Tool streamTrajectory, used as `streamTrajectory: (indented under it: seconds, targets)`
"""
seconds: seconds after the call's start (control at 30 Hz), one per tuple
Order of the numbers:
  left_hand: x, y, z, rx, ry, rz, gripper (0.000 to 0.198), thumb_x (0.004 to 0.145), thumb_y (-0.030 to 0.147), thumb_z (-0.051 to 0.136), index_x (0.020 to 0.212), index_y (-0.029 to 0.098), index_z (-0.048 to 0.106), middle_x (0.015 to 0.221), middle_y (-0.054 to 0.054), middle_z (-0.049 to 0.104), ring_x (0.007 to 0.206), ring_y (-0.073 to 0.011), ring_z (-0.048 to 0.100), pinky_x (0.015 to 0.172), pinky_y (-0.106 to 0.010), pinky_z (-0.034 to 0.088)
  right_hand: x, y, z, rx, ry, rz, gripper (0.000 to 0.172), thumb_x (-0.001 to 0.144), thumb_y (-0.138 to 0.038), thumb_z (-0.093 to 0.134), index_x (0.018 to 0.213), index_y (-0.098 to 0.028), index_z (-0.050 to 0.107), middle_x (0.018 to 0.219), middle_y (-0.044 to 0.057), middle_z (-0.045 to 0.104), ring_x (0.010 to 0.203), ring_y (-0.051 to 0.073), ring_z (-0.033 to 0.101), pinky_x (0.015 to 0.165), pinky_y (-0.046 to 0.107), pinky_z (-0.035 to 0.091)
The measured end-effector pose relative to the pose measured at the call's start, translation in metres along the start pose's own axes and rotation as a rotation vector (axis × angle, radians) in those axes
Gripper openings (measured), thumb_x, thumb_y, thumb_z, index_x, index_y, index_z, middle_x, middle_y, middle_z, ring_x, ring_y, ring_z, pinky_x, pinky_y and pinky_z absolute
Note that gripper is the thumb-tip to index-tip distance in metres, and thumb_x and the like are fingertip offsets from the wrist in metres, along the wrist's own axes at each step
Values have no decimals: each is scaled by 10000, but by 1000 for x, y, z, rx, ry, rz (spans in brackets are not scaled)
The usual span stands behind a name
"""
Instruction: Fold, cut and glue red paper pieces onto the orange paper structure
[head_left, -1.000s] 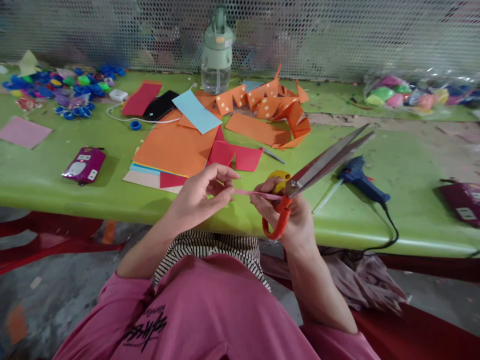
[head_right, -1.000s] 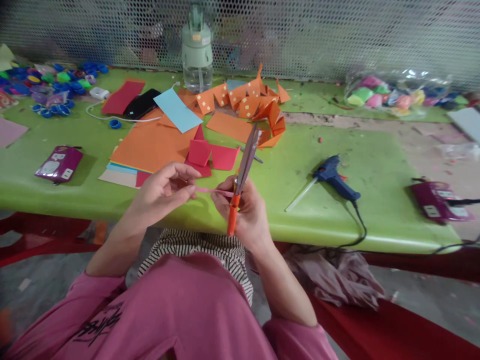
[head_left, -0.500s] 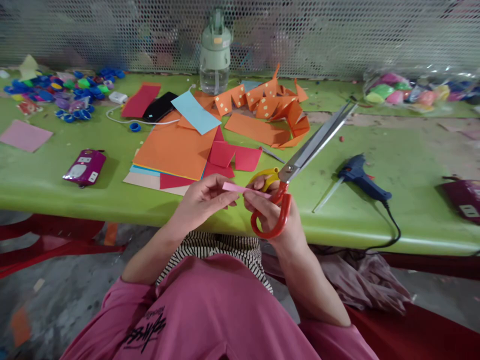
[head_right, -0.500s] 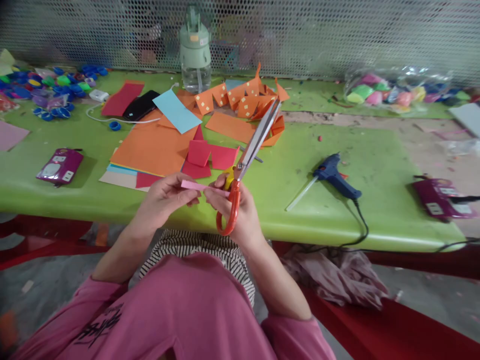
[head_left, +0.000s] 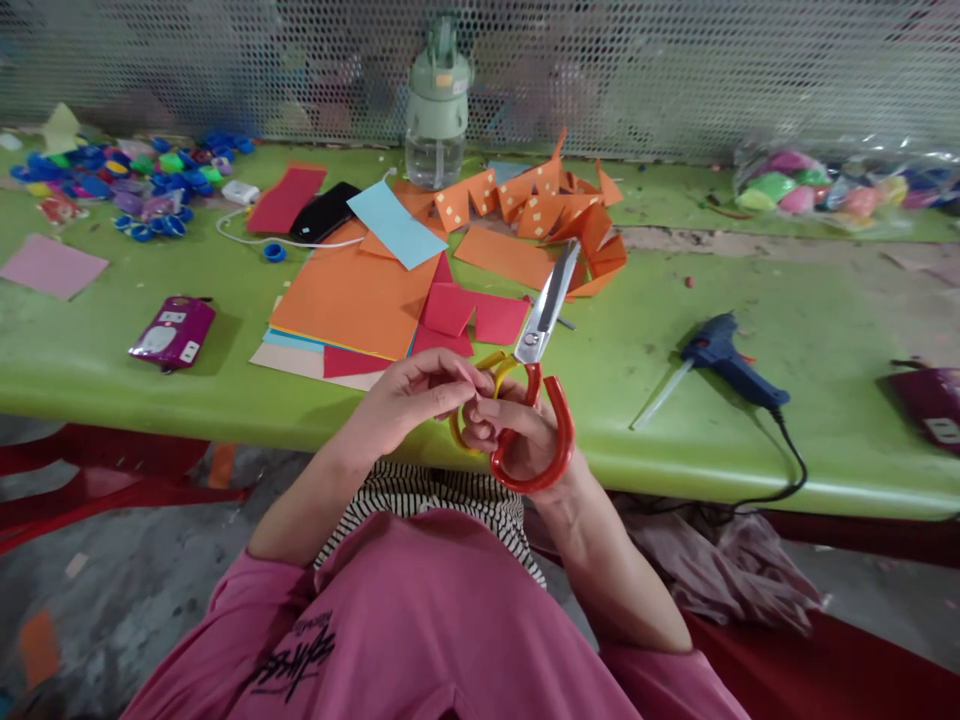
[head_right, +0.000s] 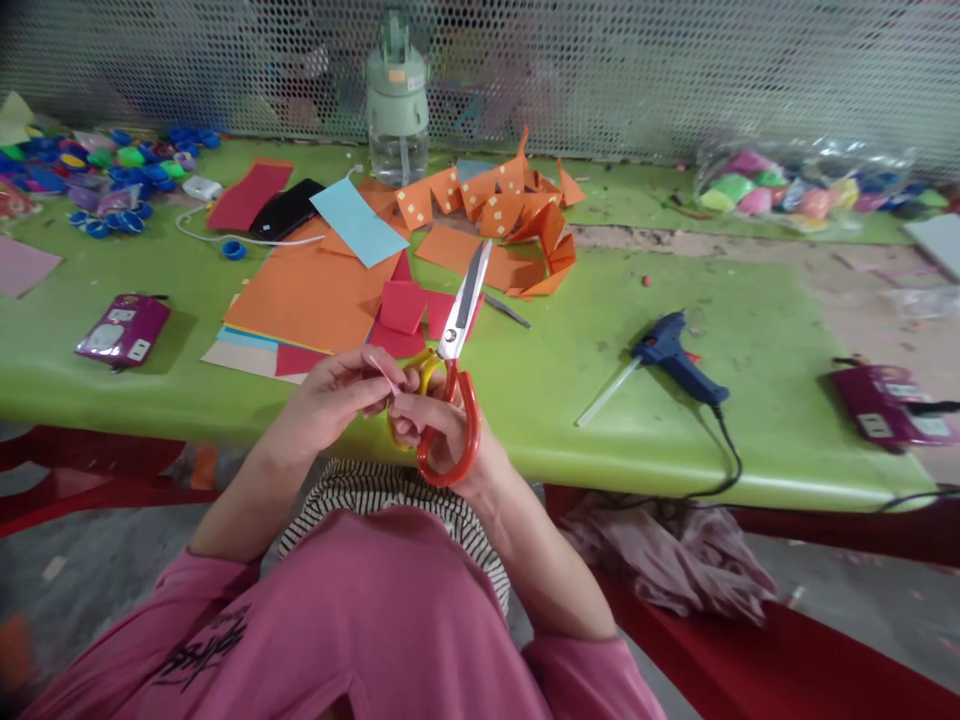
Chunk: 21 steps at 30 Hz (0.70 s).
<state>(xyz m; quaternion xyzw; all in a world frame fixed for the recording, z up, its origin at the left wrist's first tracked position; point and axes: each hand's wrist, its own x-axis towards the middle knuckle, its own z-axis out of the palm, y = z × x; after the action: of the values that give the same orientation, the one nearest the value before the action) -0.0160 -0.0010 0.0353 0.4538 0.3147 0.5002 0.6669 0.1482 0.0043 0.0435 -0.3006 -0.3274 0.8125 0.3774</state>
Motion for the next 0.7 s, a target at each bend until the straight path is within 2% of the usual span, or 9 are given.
streamTrajectory:
  seconds: [0.1, 0.2, 0.37, 0.5, 0.7]
  targets:
    - [2, 4, 2, -18, 90, 7, 153, 827, 325, 784, 814, 190, 714, 800, 2, 722, 605, -56, 580, 564, -174, 462, -5, 1, -5, -93, 5, -5, 362, 706, -440, 852, 803, -225, 578, 686, -38, 629, 568, 82, 539, 464, 206, 369]
    - [4, 10, 3, -19, 180, -6, 196, 799, 349, 797, 780, 181, 699, 686, 18, 670, 544, -55, 553, 506, -172, 452, -12, 2, -8, -264, 49, -61, 383, 741, -499, 832, 859, -229, 588, 750, -23, 656, 595, 87, 557, 492, 221, 413]
    - [3, 17, 4, 36, 213, 4, 212, 779, 330, 811, 771, 182, 660, 602, 38, 630, 488, -54, 559, 439, -156, 430, -17, -2, -7, -381, 185, -188, 339, 762, -442, 829, 848, -223, 585, 764, -48, 589, 590, 71, 509, 529, 235, 442]
    - [4, 14, 6, 95, 227, 18, 223, 771, 298, 821, 776, 184, 629, 643, 35, 664, 492, -55, 600, 418, -140, 431, -15, -2, -4, -360, 175, -251, 337, 742, -389, 847, 851, -234, 568, 769, -62, 562, 605, 72, 500, 560, 245, 462]
    - [3, 12, 6, 131, 256, 12, 280, 802, 373, 799, 781, 187, 590, 678, 22, 686, 512, -84, 665, 408, -141, 446, -14, 3, -2, -324, 173, -210, 317, 729, -307, 845, 838, -231, 557, 720, -72, 555, 615, 75, 513, 562, 236, 423]
